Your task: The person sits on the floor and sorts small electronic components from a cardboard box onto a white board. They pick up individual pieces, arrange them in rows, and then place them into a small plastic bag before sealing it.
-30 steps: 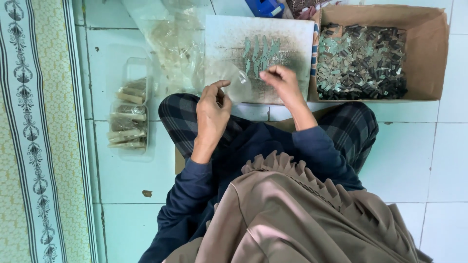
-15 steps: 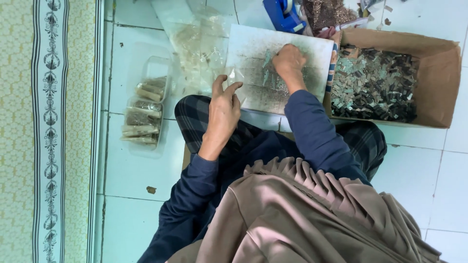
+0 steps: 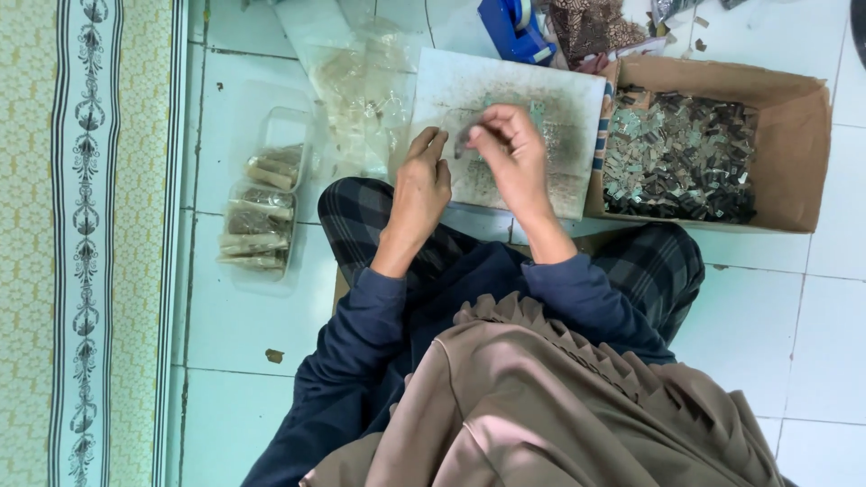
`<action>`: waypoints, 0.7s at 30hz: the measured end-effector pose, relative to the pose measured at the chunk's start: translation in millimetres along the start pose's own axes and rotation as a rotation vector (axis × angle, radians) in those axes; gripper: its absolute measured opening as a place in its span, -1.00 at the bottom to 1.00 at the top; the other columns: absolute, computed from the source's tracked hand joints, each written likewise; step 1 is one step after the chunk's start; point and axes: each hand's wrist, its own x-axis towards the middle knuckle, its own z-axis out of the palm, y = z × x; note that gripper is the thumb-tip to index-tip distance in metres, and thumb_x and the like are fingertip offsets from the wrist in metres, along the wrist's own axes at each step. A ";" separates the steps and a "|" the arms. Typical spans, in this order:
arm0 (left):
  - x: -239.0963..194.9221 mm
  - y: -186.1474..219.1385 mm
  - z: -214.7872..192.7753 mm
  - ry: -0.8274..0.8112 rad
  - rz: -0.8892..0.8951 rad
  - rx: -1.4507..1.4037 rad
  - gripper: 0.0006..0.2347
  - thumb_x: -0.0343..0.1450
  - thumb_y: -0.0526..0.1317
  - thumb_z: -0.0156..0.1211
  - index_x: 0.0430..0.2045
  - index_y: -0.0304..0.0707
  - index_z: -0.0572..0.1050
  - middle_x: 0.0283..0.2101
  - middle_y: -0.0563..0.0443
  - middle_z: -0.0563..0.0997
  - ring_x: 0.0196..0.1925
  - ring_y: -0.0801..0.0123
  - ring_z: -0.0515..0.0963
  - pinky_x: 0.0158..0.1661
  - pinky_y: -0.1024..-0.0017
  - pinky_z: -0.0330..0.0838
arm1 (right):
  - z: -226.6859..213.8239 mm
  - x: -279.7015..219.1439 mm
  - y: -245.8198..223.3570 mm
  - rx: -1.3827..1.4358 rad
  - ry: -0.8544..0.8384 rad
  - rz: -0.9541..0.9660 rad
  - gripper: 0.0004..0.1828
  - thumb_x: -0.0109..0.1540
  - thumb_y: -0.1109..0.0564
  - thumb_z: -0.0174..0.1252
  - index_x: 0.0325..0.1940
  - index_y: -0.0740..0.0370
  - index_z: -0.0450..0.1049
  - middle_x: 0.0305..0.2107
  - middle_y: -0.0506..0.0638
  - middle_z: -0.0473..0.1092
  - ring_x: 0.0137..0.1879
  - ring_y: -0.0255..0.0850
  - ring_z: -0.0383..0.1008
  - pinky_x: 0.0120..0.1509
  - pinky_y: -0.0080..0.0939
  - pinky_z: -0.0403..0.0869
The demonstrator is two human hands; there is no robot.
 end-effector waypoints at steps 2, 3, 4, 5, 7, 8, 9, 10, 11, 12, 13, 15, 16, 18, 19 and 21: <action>0.6 6.9 -4.7 -0.004 0.005 -0.009 -0.65 0.50 -0.51 -0.02 0.21 -0.65 0.38 0.24 -0.59 0.38 0.17 -0.41 0.52 0.04 -0.01 0.58 | -2.5 -2.3 10.1 -0.084 -0.025 -0.042 -0.82 0.32 0.30 0.27 0.00 0.24 0.49 -0.25 0.08 0.57 -0.12 -0.36 0.47 -0.07 -0.36 0.39; -0.7 10.2 -9.3 0.025 0.022 -0.002 -0.66 0.49 -0.51 -0.02 0.19 -0.67 0.40 0.22 -0.59 0.40 0.15 -0.43 0.52 0.02 0.00 0.59 | -9.1 -0.8 21.8 -0.123 0.030 -0.024 -0.85 0.33 0.28 0.26 -0.01 0.22 0.51 -0.24 0.06 0.56 -0.11 -0.36 0.46 -0.07 -0.34 0.42; -2.9 13.4 -13.4 0.054 0.036 0.004 -0.67 0.49 -0.51 -0.02 0.17 -0.68 0.41 0.20 -0.59 0.42 0.13 -0.44 0.53 0.00 0.02 0.60 | -16.1 -0.4 33.7 -0.162 0.084 -0.004 -0.87 0.33 0.25 0.26 -0.02 0.19 0.54 -0.23 0.03 0.56 -0.11 -0.35 0.45 -0.06 -0.32 0.44; -6.4 18.6 -22.8 0.050 0.034 0.005 -0.67 0.49 -0.51 -0.02 0.17 -0.68 0.41 0.20 -0.59 0.42 0.13 -0.44 0.53 0.00 0.02 0.60 | -28.9 4.5 49.5 -0.162 0.087 -0.001 -0.87 0.33 0.25 0.26 -0.02 0.19 0.54 -0.23 0.03 0.56 -0.11 -0.35 0.45 -0.06 -0.32 0.44; -15.0 28.2 -40.4 0.070 0.044 -0.009 -0.67 0.50 -0.50 -0.01 0.18 -0.64 0.42 0.20 -0.53 0.44 0.11 -0.44 0.53 -0.02 0.06 0.61 | -55.9 10.1 81.1 -0.374 0.133 0.039 -0.86 0.25 0.27 0.29 -0.12 0.14 0.61 -0.32 0.00 0.58 -0.24 -0.30 0.52 -0.23 -0.34 0.41; -18.9 47.4 -53.5 0.066 0.047 -0.012 -0.67 0.50 -0.50 -0.01 0.18 -0.64 0.42 0.20 -0.53 0.44 0.11 -0.44 0.53 -0.02 0.06 0.61 | -71.4 12.0 103.9 -0.377 0.138 0.039 -0.86 0.25 0.27 0.29 -0.12 0.14 0.61 -0.32 0.00 0.58 -0.24 -0.30 0.52 -0.23 -0.34 0.41; -22.8 66.6 -66.8 0.092 0.058 0.002 -0.68 0.51 -0.50 -0.01 0.18 -0.63 0.43 0.20 -0.52 0.44 0.12 -0.42 0.53 -0.02 0.07 0.60 | -87.1 13.8 126.4 -0.508 0.115 0.092 -0.84 0.22 0.20 0.33 -0.12 0.03 0.63 -0.31 -0.02 0.58 -0.24 -0.23 0.54 -0.21 -0.27 0.46; -29.1 85.1 -80.1 0.117 0.063 0.014 -0.68 0.51 -0.51 -0.01 0.18 -0.61 0.43 0.19 -0.51 0.45 0.12 -0.41 0.54 -0.02 0.09 0.60 | -102.6 12.4 149.3 -0.640 0.088 0.151 -0.81 0.20 0.14 0.37 -0.11 -0.08 0.65 -0.30 -0.04 0.58 -0.25 -0.17 0.56 -0.20 -0.19 0.50; -30.6 89.7 -81.1 0.113 0.061 0.011 -0.68 0.51 -0.51 -0.01 0.18 -0.61 0.43 0.19 -0.51 0.45 0.12 -0.41 0.54 -0.02 0.09 0.60 | -107.0 7.5 149.7 -0.644 0.090 0.156 -0.81 0.20 0.14 0.37 -0.11 -0.08 0.65 -0.30 -0.04 0.58 -0.25 -0.17 0.56 -0.20 -0.19 0.50; -30.6 94.6 -83.7 0.127 0.081 0.018 -0.68 0.51 -0.50 0.01 0.18 -0.58 0.44 0.20 -0.46 0.46 0.14 -0.36 0.55 -0.02 0.11 0.60 | -109.1 6.2 150.3 -0.750 0.014 0.131 -0.72 0.19 0.11 0.41 -0.01 -0.09 0.64 -0.22 -0.03 0.53 -0.13 -0.08 0.53 -0.08 -0.11 0.49; -30.7 99.9 -86.4 0.140 0.102 0.025 -0.68 0.51 -0.49 0.03 0.18 -0.54 0.45 0.21 -0.42 0.46 0.16 -0.31 0.55 -0.02 0.13 0.60 | -111.3 4.9 150.4 -0.856 -0.063 0.105 -0.63 0.19 0.07 0.45 0.08 -0.11 0.63 -0.15 -0.02 0.48 0.00 0.00 0.49 0.03 -0.03 0.49; -18.6 87.1 -65.3 0.099 0.087 0.031 -0.67 0.48 -0.52 0.04 0.16 -0.56 0.46 0.18 -0.46 0.47 0.13 -0.32 0.57 -0.01 0.14 0.61 | -105.8 4.1 157.7 -0.977 -0.137 0.111 -0.54 0.19 -0.02 0.45 0.17 -0.06 0.58 -0.09 0.00 0.40 0.07 0.01 0.38 0.10 0.03 0.41; -13.1 80.6 -54.4 0.057 0.068 0.037 -0.66 0.45 -0.55 0.04 0.15 -0.58 0.47 0.15 -0.50 0.48 0.11 -0.32 0.59 0.00 0.15 0.61 | -103.2 2.7 161.5 -1.099 -0.216 0.120 -0.43 0.19 -0.10 0.45 0.26 -0.02 0.52 -0.03 0.02 0.31 0.14 0.03 0.27 0.16 0.10 0.33; -0.3 21.4 -10.8 0.011 0.081 0.085 -0.67 0.45 -0.55 0.03 0.13 -0.63 0.46 0.14 -0.54 0.48 0.08 -0.35 0.59 -0.02 0.12 0.62 | -95.8 2.7 161.5 -1.142 -0.248 0.166 -0.40 0.19 -0.11 0.44 0.28 -0.01 0.50 0.00 0.02 0.29 0.14 0.02 0.24 0.14 0.09 0.29; 5.6 -8.3 11.2 -0.034 0.093 0.133 -0.68 0.45 -0.55 0.02 0.11 -0.68 0.45 0.13 -0.57 0.48 0.06 -0.37 0.60 -0.03 0.10 0.63 | -92.3 2.1 161.5 -1.185 -0.282 0.210 -0.37 0.18 -0.11 0.42 0.31 0.01 0.48 0.02 0.03 0.27 0.15 0.01 0.22 0.12 0.08 0.26; 7.0 -25.6 24.4 -0.048 0.077 0.161 -0.68 0.44 -0.55 0.03 0.10 -0.68 0.46 0.12 -0.57 0.48 0.05 -0.36 0.61 -0.03 0.11 0.63 | -91.5 1.6 164.7 -1.186 -0.281 0.192 -0.48 0.20 -0.09 0.39 0.21 0.01 0.51 0.00 0.00 0.26 0.15 0.00 0.21 0.11 0.08 0.24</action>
